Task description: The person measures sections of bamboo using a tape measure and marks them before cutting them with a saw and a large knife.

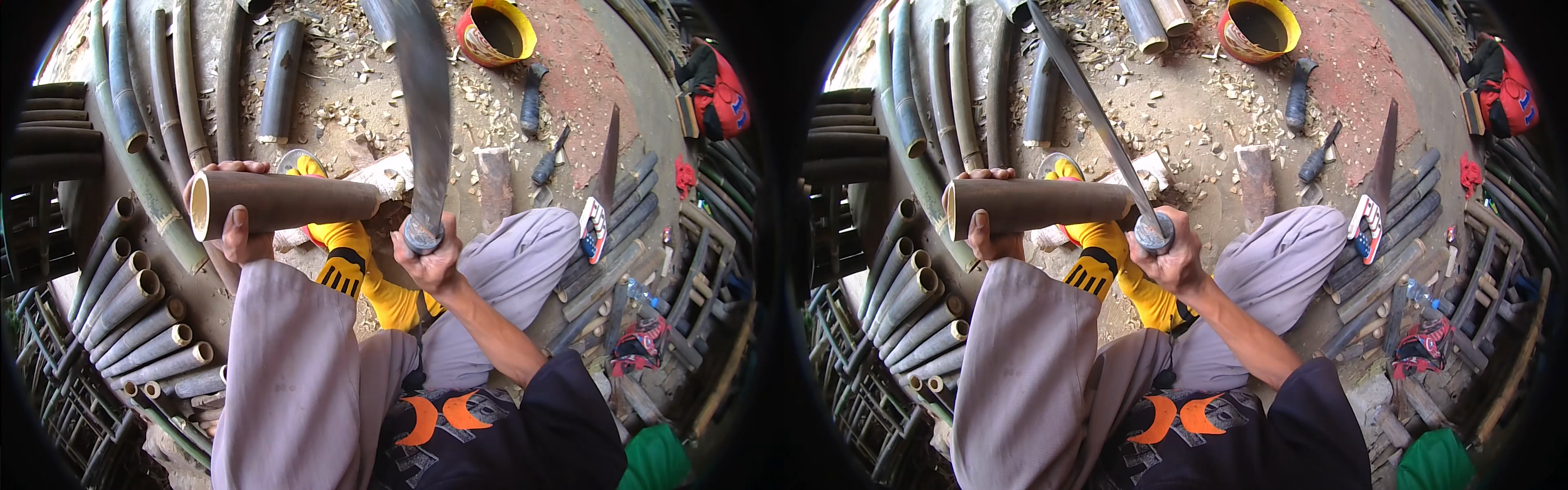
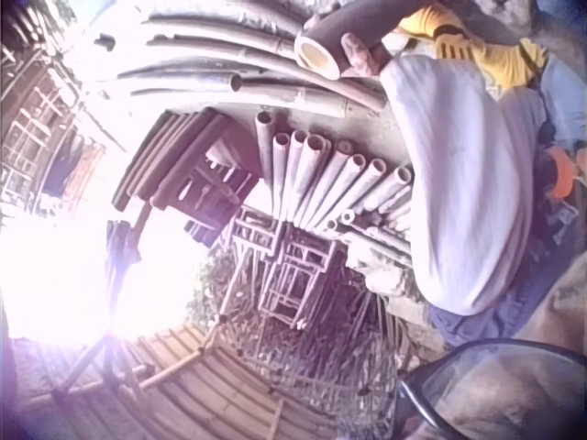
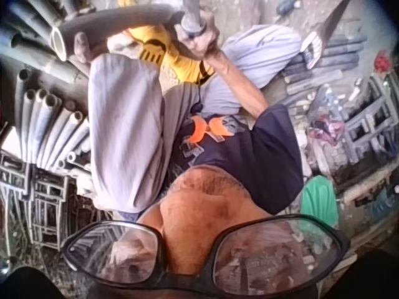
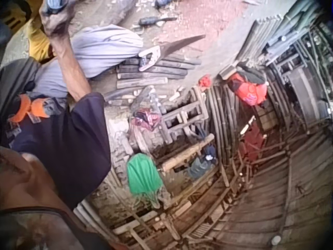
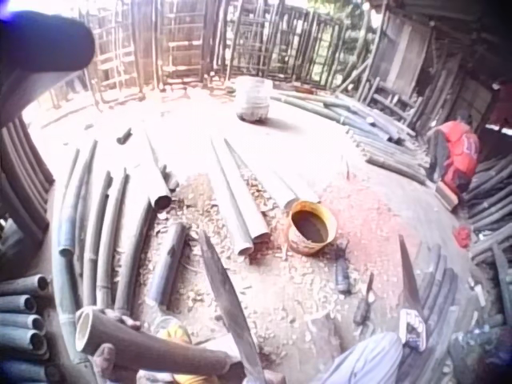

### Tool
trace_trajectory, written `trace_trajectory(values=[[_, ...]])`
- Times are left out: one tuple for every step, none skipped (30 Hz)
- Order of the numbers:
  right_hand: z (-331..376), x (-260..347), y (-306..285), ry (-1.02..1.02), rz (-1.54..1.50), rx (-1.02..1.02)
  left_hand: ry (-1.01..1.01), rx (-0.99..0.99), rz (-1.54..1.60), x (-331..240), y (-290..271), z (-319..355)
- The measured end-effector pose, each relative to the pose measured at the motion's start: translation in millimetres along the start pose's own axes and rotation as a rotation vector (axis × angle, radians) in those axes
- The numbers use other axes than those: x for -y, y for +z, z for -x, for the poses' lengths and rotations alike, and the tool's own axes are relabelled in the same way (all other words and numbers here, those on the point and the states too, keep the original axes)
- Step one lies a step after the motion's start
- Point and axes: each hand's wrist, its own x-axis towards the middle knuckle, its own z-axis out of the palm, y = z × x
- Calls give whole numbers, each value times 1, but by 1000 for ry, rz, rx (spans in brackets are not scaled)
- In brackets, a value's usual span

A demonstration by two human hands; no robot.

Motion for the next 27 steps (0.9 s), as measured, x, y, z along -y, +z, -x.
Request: trace_trajectory(values=[[8,-19,4,-34,-40,-41,3,8,-17,4,-1,3],[5,-29,6,100,153,154,16,19,-40,3,-2,2],[7,-53,9,246,347,348,34,30,-61,0,0,0],[6,-51,8,293,309,377,15,53,-90,-3,3,1],[5,-49,7,340,272,406,-4,77,-118,-4,7,3],[5,-47,3,384,236,385,-34,92,-71,-5,11,1],[2,-27,0,444,197,373,-56,71,-21,-11,10,3],[-5,-16,-8,491,172,347,-70,58,49,-12,14,1],[-8,-15,-13,433,179,312,-84,45,119,-11,17,0],[-8,-13,-16,384,182,280,-93,30,151,-11,19,-4],[-8,-11,-20,335,184,249,-97,13,129,-8,21,-2],[-9,-7,-24,308,192,250,-100,-4,106,-4,23,0],[-14,0,-28,235,179,209,-95,-17,86,0,24,0],[-15,11,-31,171,162,173,-105,-35,71,2,17,-1],[-18,21,-33,106,143,138,-99,6,73,3,9,-3],[-22,31,-33,16,154,87,-94,44,70,1,0,-5],[-21,35,-31,-28,92,41,-88,80,66,-1,-6,-5],[-14,18,-27,-88,66,7,-107,82,81,-1,-3,-4],[-5,-10,-22,-148,40,-28,-107,105,95,1,-2,-4],[1,-33,-18,14,175,122,-111,128,105,5,-4,-2],[1,-52,-13,169,302,273,-103,152,111,6,-4,-3],[-9,-59,-9,491,341,345,-100,119,58,2,1,-4],[-14,-62,-17,468,375,368,-69,149,73,5,-3,-6],[-14,-63,-21,470,340,376,-85,136,60,2,-5,-7],[-13,-51,-23,488,305,396,-117,111,42,-1,-10,-5],[-10,-37,-24,397,251,326,-132,139,53,-3,-16,-4],[-9,-21,-25,306,196,256,-147,168,64,-6,-21,-4]])
